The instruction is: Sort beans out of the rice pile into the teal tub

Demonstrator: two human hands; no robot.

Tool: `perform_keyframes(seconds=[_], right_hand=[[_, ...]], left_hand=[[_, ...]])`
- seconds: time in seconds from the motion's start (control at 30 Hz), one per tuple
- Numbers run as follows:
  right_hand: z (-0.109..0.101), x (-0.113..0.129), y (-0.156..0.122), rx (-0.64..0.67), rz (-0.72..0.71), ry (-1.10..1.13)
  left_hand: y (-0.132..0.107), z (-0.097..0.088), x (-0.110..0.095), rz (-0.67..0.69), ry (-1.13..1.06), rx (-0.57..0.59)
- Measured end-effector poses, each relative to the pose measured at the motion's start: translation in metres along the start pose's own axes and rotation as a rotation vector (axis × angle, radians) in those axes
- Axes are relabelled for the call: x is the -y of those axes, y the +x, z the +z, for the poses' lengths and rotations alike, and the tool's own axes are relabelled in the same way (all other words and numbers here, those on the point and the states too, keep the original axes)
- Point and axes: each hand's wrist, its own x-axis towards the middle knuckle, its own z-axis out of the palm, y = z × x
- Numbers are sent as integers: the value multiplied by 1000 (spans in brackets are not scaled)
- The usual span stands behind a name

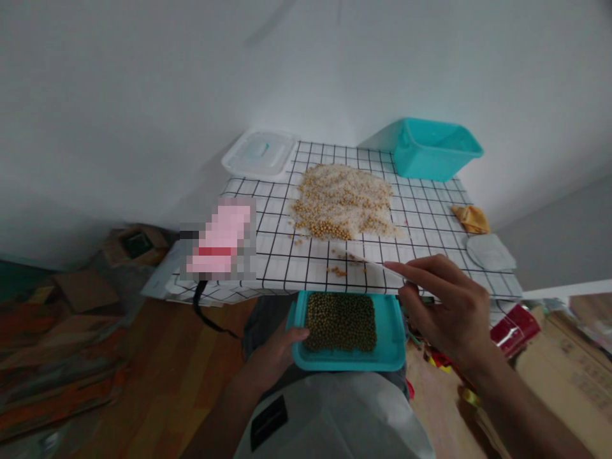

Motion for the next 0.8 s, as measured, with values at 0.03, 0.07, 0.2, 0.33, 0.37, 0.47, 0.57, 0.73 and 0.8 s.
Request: perform_keyframes(seconds=[0.03,0.07,0.2,0.33,0.37,0.47,0.57,0.73,0.8], right_hand=[[0,0,-2,15,-27,8],[0,1,-3,26,-49,17],[-1,2,-6,17,-67,30],[3,1,-4,-9,-43,28],[6,1,-3,-6,-44,35],[14,5,-3,5,-64,67],[22,15,-7,30,-82,85],[35,33,-12,72,-127,87],[41,37,-9,74,-133,109]], left_hand=[[-1,2,-3,-16,-8,30],[-2,4,-6,-29,-16,57],[-3,8,-11,-27,-22,70],[-1,3,-9,3,25,48],[0,1,-9,19,53,38],[-1,-8,-9,83,146,-25],[-1,-15,-8,126,195,-106],[-2,-29,-6,85,233,-103],[-2,-35,-6,80,288,-104]])
